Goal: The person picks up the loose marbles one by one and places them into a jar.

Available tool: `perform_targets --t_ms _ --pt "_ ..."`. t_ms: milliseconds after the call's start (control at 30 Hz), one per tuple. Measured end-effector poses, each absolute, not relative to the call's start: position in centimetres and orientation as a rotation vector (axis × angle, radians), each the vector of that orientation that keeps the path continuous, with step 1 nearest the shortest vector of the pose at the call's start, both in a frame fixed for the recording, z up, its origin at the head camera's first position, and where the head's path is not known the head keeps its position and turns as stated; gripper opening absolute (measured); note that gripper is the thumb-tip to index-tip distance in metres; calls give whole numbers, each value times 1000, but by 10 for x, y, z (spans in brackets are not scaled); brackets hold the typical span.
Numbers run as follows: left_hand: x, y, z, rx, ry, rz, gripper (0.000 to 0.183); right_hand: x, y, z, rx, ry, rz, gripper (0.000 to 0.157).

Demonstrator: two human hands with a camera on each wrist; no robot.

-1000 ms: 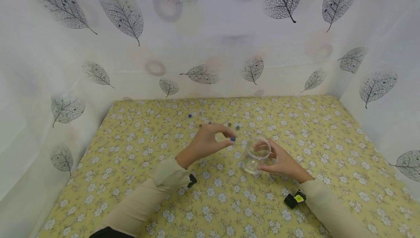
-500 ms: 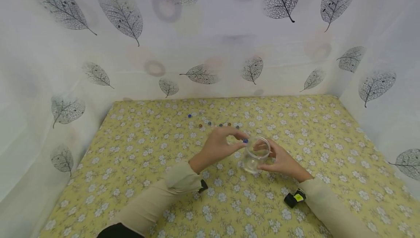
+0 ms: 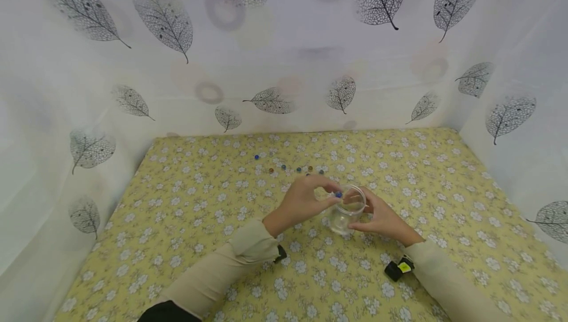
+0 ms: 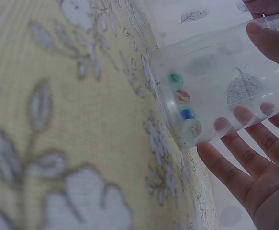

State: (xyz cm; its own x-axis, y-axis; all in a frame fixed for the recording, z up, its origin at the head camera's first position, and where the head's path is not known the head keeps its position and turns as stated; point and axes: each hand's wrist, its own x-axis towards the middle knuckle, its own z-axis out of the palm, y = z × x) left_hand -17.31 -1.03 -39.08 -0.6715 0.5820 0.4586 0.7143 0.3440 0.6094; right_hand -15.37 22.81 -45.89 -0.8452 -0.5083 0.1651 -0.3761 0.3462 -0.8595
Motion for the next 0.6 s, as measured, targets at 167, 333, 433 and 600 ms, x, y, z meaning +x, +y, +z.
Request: perform_targets --t_ms 167,333,433,600 --pt "-172 -10 -391 -1217 -2455 -1211 18 -154 228 -458 -819 2478 -1508 62" --pt "-172 -9 -391 -1236 -2458 -1206 18 -154 228 -460 -815 2508 -1480 62" --pt "-172 -9 -392 -1235 -2462 -1213 18 -154 228 -460 -814 2519 -1472 61" --pt "-172 -9 -393 -1232 -2476 -1187 19 -154 228 -460 -821 2517 -1475 61"
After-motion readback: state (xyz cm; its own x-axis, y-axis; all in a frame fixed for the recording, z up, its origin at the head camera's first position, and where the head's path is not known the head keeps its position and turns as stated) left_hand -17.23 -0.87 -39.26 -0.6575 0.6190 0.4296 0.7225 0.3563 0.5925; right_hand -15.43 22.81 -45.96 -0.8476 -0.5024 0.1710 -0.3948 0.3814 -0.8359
